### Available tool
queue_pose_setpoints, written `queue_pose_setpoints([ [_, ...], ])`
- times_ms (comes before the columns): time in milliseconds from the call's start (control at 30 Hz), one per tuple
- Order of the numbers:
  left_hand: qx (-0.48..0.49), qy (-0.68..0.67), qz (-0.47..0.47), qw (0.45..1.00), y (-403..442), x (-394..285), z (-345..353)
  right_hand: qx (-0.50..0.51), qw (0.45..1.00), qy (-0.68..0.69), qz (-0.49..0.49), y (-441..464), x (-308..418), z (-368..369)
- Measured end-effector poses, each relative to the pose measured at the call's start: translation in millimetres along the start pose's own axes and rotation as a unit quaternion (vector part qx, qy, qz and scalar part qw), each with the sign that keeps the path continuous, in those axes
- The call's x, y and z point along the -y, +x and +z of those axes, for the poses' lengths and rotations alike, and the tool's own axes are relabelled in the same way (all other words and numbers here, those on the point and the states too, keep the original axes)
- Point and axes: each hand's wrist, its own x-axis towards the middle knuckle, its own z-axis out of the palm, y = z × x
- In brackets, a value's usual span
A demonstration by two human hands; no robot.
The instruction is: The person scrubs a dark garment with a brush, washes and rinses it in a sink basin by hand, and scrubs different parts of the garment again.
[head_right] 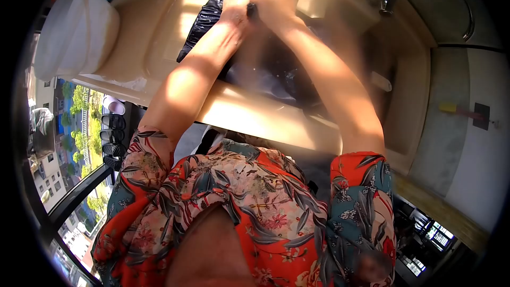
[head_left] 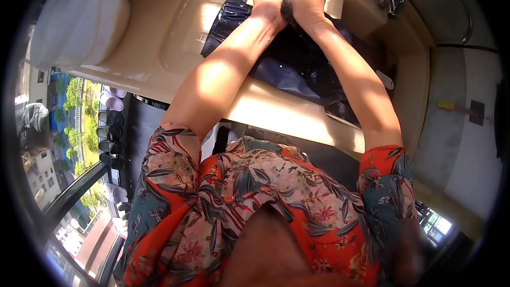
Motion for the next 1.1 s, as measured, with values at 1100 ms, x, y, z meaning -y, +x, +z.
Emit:
queue_pose_setpoints([
  [1100,0.042,-0.004,-0.054,0.998,45.8,-6.2,-4.8,0.004,0.986,0.104,0.133,-16.8,-7.7,-70.2],
])
